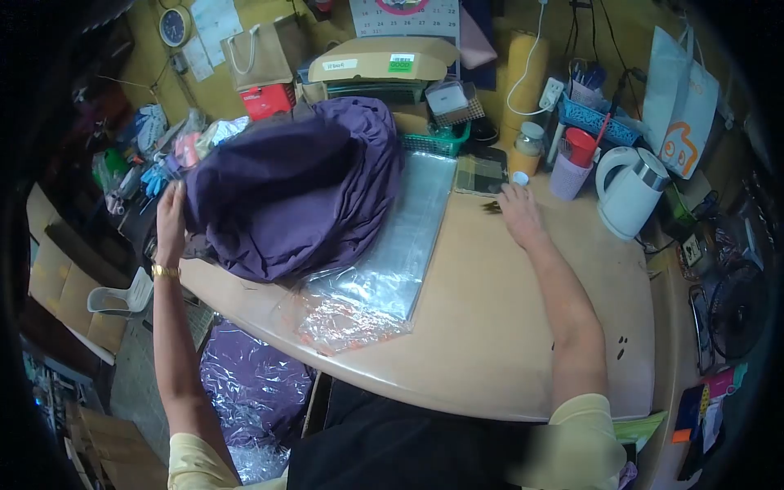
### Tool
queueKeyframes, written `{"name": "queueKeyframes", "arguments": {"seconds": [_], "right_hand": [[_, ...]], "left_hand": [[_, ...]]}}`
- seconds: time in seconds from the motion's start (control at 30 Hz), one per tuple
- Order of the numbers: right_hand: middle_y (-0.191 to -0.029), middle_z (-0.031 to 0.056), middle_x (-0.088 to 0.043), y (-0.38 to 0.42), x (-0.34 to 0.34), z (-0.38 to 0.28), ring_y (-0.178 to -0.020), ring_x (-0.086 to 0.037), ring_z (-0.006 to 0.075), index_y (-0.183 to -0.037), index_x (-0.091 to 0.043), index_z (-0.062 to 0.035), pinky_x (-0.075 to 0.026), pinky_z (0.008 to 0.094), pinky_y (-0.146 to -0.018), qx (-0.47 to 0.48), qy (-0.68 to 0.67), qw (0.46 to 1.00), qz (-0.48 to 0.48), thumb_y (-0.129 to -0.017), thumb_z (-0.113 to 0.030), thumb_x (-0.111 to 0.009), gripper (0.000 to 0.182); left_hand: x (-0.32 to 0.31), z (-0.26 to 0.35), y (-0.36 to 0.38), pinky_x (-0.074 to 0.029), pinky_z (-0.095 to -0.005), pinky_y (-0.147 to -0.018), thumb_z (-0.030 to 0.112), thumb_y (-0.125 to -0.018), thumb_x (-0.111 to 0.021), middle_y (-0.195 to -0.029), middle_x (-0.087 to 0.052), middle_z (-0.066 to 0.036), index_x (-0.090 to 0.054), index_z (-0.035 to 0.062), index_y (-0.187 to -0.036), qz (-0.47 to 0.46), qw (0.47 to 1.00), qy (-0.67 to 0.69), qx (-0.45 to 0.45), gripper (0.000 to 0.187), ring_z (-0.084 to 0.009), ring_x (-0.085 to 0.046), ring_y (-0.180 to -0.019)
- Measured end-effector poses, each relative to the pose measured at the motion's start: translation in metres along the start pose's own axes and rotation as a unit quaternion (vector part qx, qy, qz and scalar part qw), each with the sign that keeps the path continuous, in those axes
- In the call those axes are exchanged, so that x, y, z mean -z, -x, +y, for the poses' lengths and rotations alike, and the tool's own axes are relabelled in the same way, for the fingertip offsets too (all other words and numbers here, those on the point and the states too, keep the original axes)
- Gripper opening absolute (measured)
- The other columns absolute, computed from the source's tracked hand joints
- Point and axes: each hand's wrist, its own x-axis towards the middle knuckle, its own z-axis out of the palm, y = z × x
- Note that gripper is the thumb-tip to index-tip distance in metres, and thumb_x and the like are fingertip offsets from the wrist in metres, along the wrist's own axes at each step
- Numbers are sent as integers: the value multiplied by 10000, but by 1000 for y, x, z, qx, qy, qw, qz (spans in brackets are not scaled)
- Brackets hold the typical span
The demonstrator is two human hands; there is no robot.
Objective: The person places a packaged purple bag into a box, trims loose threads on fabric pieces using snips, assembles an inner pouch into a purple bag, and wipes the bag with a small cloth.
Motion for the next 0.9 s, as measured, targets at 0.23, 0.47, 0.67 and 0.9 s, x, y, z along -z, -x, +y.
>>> {"name": "queueKeyframes", "arguments": {"seconds": [0.23, 0.47, 0.67, 0.9], "right_hand": [[-824, 82, -633, -30, 24, -27, -766, -663, 226, -1141, -527, -40, -506, 355, -657, -280, -505, 791, 204, -967, -52, -523, 175], [-780, 23, -637, 13, 156, -74, -646, -581, 120, -966, -603, -45, -471, 296, -599, -363, -557, 747, 3, -1008, -227, -589, 187], [-1101, 159, -709, 113, 133, -122, -1069, -677, 302, -1123, -629, -15, -521, 405, -925, -211, -530, 816, -93, -983, -54, -521, 182], [-1253, 143, -673, 161, 165, -18, -1211, -609, 349, -1162, -653, -28, -488, 421, -1018, -129, -270, 939, -170, -806, 79, -498, 402]], "left_hand": [[-190, 161, 84, -510, -406, -889, 84, -920, -529, -1062, -676, -149, -670, 22, -1034, -203, 950, -39, -233, 192, -320, -648, -1029], [-357, 179, 260, -289, -702, -1068, 303, -1004, -512, -1425, -527, -194, -556, 40, -1181, -485, 841, -129, -200, 320, -433, -449, -1354], [-289, 194, 256, -224, -604, -1168, 435, -985, -532, -1483, -463, -215, -504, 30, -1386, -504, 816, -188, -214, 570, -380, -394, -1420], [-245, 144, 272, -174, -635, -1169, 500, -983, -504, -1569, -332, -209, -332, 101, -1541, -469, 834, -244, -156, 708, -364, -295, -1475]]}}
